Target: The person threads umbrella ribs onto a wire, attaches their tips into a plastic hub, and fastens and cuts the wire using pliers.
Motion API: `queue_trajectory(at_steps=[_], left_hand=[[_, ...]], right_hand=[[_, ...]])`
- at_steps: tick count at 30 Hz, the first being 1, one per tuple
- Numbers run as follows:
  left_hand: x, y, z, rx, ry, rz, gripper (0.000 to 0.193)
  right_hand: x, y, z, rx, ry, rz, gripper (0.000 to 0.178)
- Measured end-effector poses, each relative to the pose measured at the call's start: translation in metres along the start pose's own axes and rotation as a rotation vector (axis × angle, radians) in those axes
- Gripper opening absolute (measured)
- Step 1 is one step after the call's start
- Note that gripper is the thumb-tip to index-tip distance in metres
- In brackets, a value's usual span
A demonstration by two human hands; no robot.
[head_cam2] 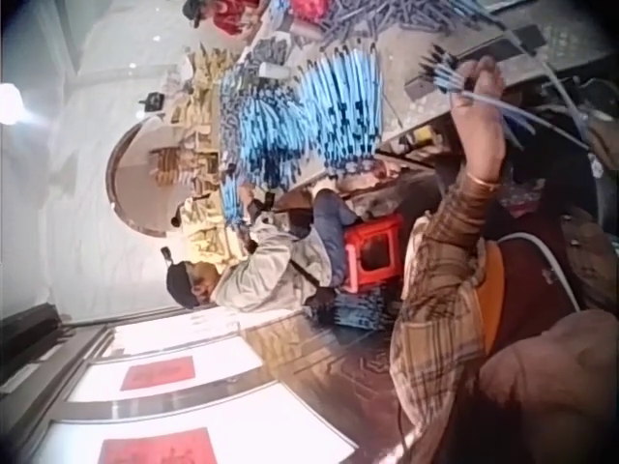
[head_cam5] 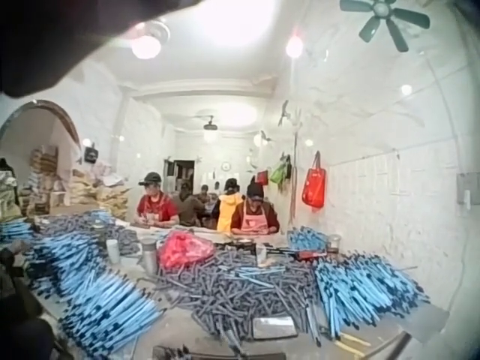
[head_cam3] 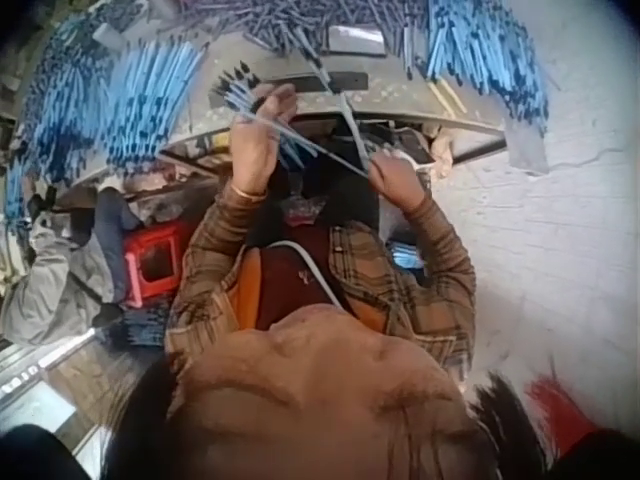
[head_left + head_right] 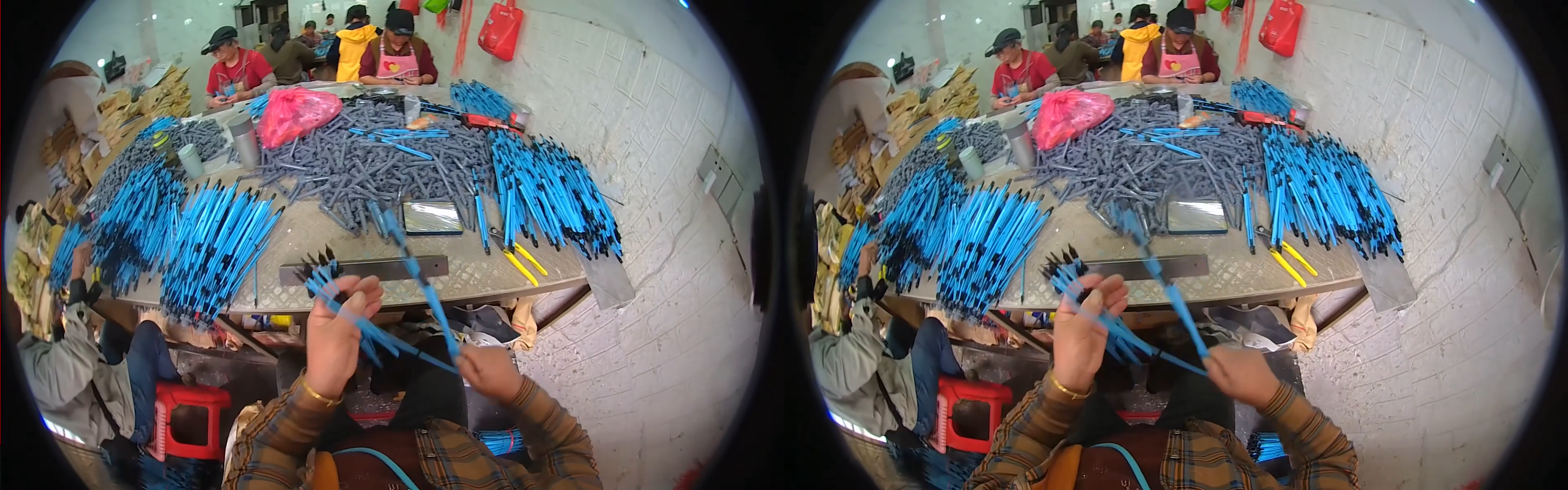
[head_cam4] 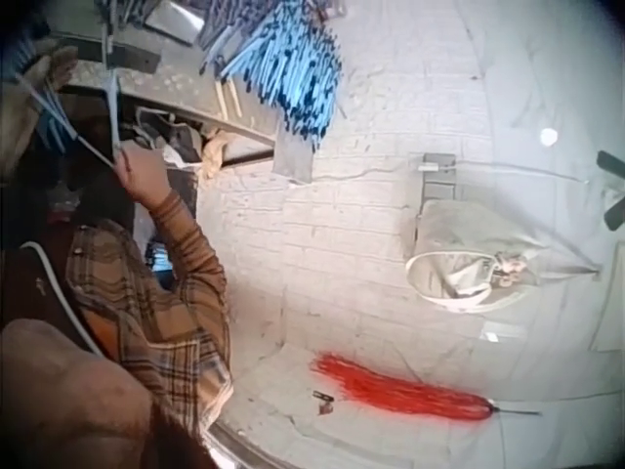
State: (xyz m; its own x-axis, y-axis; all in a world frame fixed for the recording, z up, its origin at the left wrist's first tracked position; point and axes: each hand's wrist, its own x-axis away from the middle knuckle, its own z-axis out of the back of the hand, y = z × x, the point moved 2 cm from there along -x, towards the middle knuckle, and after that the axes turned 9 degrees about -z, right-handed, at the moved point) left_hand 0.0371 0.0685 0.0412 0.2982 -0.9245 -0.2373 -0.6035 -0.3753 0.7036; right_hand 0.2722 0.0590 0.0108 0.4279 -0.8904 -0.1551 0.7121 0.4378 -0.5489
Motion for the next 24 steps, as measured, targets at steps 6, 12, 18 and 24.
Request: queue_trajectory(at_steps=[6,12,18,24], left_hand=[[-0.003,-0.01,0.013,-0.224,0.033,-0.275,0.014],[0.006,-0.001,-0.001,-0.237,0.092,-0.345,0.011],[0.006,0.003,0.006,-0.104,0.007,-0.23,0.01],[0.009,-0.002,0.001,0.248,0.019,-0.046,0.012]], right_hand=[[0.013,-0.017,-0.022,0.003,-0.114,0.171,0.015],[0.02,-0.003,-0.027,-0.216,-0.065,0.0,0.02],[0.021,-0.021,-0.017,-0.316,-0.107,-0.046,0.037],[0.017,0.005,-0.025,-0.497,-0.04,-0.201,0.034]])
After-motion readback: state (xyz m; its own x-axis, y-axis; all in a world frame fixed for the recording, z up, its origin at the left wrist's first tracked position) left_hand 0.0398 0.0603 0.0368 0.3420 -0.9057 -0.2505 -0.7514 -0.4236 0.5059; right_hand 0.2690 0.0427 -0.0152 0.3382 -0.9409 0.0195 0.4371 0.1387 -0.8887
